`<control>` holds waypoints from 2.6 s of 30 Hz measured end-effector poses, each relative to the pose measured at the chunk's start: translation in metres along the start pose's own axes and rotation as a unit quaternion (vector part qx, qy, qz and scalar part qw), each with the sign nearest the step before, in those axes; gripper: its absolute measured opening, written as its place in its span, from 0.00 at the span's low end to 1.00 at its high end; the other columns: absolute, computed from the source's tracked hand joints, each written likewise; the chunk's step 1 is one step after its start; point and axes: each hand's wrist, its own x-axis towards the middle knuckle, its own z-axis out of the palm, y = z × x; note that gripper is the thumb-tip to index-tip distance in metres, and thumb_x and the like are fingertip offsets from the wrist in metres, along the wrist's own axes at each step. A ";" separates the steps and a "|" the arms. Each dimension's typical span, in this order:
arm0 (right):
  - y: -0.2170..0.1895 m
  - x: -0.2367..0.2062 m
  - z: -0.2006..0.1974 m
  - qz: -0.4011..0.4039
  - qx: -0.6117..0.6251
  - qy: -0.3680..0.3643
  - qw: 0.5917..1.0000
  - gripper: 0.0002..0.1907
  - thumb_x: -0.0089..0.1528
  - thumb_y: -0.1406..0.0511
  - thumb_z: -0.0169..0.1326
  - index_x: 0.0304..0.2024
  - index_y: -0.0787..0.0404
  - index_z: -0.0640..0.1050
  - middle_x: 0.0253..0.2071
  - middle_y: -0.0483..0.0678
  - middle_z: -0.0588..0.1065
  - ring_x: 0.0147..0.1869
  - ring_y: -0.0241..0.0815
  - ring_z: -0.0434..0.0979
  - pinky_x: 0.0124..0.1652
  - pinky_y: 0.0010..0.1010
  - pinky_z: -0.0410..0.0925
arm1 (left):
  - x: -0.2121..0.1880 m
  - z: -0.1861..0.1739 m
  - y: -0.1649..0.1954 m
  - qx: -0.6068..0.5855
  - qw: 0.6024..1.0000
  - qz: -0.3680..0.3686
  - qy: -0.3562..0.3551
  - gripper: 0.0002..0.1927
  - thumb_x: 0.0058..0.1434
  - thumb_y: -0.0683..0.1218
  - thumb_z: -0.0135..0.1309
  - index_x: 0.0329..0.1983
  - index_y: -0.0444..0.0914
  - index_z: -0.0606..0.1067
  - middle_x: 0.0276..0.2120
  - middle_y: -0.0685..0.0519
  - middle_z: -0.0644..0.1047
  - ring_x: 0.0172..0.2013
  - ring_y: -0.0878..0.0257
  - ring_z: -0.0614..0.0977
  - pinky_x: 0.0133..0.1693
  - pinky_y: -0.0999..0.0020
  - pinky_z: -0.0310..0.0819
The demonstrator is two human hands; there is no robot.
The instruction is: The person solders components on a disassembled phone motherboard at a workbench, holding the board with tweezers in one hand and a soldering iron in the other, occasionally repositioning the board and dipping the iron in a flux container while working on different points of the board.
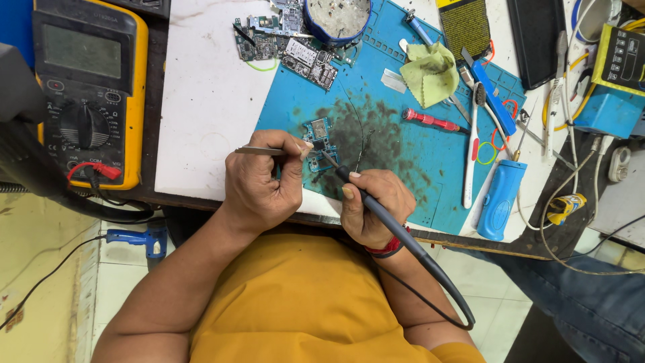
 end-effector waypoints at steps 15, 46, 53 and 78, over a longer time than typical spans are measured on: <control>-0.001 0.001 -0.001 -0.003 0.002 0.003 1.000 0.08 0.68 0.67 0.59 0.43 0.64 0.74 0.30 0.52 0.75 0.31 0.47 0.78 0.33 0.31 0.69 | 0.000 0.000 0.001 0.004 1.000 -0.006 0.002 0.09 0.69 0.33 0.55 0.45 0.34 0.67 0.38 0.47 0.82 0.36 0.62 0.87 0.35 0.73 0.82; -0.001 0.003 -0.001 0.002 0.003 -0.001 1.000 0.06 0.67 0.68 0.58 0.41 0.65 0.74 0.30 0.52 0.75 0.31 0.47 0.78 0.33 0.31 0.69 | 0.000 -0.001 0.000 0.012 1.000 0.003 0.005 0.09 0.70 0.34 0.55 0.46 0.34 0.67 0.37 0.48 0.81 0.36 0.62 0.87 0.36 0.73 0.82; -0.001 0.002 0.000 -0.001 0.006 -0.001 1.000 0.06 0.67 0.68 0.58 0.42 0.65 0.74 0.30 0.52 0.76 0.31 0.47 0.78 0.33 0.31 0.69 | -0.001 -0.001 -0.001 0.015 1.000 -0.005 0.002 0.09 0.69 0.34 0.56 0.45 0.34 0.67 0.37 0.47 0.82 0.33 0.64 0.86 0.33 0.74 0.80; -0.001 0.003 0.000 -0.010 0.005 0.009 1.000 0.07 0.66 0.68 0.59 0.42 0.65 0.74 0.29 0.52 0.75 0.30 0.47 0.78 0.32 0.31 0.69 | 0.000 0.000 0.001 0.007 1.000 -0.009 0.005 0.09 0.69 0.33 0.55 0.45 0.34 0.67 0.37 0.48 0.82 0.35 0.63 0.87 0.35 0.73 0.82</control>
